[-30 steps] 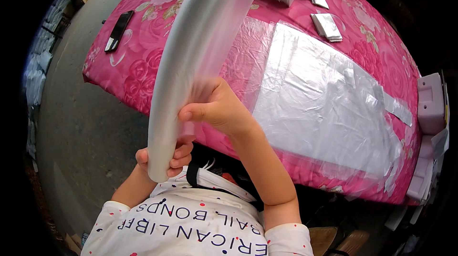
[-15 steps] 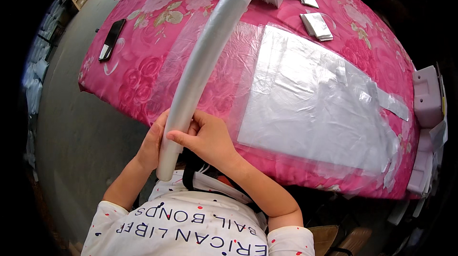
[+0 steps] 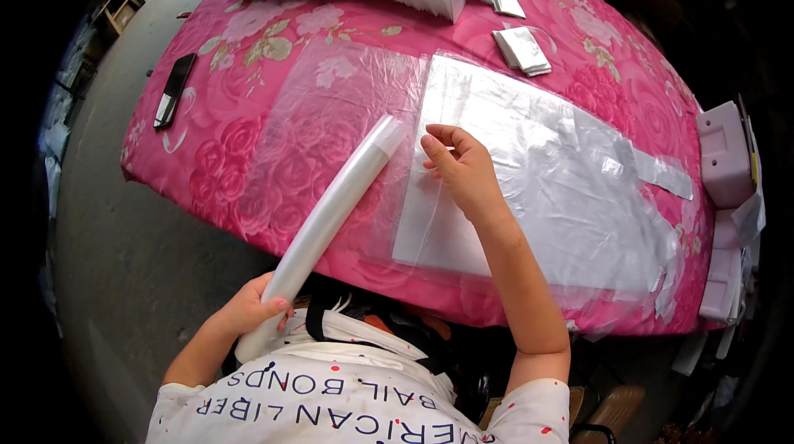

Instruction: The person wraps small white rectangular items in clear plastic wrap on a pink floral tablecloth. They unroll the plastic, place an item on it, fold the wrap around the item, and set the wrapped unit aside. The person repeats this process multiple times, handling items one at a time.

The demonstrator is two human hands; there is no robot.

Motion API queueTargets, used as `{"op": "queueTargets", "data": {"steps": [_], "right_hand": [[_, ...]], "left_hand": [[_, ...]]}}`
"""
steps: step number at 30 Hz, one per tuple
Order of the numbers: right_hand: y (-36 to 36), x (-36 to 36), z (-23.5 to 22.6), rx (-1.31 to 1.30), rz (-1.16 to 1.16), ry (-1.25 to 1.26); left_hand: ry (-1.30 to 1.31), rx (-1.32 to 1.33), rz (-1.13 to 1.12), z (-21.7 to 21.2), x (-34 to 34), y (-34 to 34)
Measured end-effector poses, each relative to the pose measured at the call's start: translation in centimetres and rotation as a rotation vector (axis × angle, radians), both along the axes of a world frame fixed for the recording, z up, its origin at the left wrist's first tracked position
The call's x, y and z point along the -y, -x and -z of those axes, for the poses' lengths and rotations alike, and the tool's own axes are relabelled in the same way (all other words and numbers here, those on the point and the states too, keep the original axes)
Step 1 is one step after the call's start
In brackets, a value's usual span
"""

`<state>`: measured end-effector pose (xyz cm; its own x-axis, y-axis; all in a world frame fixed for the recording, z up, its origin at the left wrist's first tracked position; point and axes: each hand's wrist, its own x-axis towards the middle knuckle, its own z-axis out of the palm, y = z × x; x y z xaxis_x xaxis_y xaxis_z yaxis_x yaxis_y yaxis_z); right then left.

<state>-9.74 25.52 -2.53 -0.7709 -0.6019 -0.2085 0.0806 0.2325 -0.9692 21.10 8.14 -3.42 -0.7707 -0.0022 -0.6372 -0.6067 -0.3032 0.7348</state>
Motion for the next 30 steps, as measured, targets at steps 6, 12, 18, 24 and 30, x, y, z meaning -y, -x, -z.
{"op": "queueTargets", "data": {"steps": [6,12,18,24,30], "right_hand": [[2.7,2.9,0.3,0.088,-0.201,-0.057],[3.6,4.0,0.2,0.240,-0.438,-0.099],[4.5,3.0,0.2,0.045,-0.313,-0.121],[14.1,-3.9,1.6,-0.234,0.172,-0.153],[19.0,-10.7,2.3,-0.292,0.344,-0.182]], "left_hand": [[0.008,-0.027,0.042,-0.1,0.2,-0.2],[-0.084,-0.050,0.036,0.3,0.7,-0.6],[-0.007,-0.043,0.074,-0.1,0.5,-0.2],[-0.214,0.095,0.214,0.2,3.1,-2.5],[-0.334,0.143,0.411,0.3,7.1,-5.0]]}}
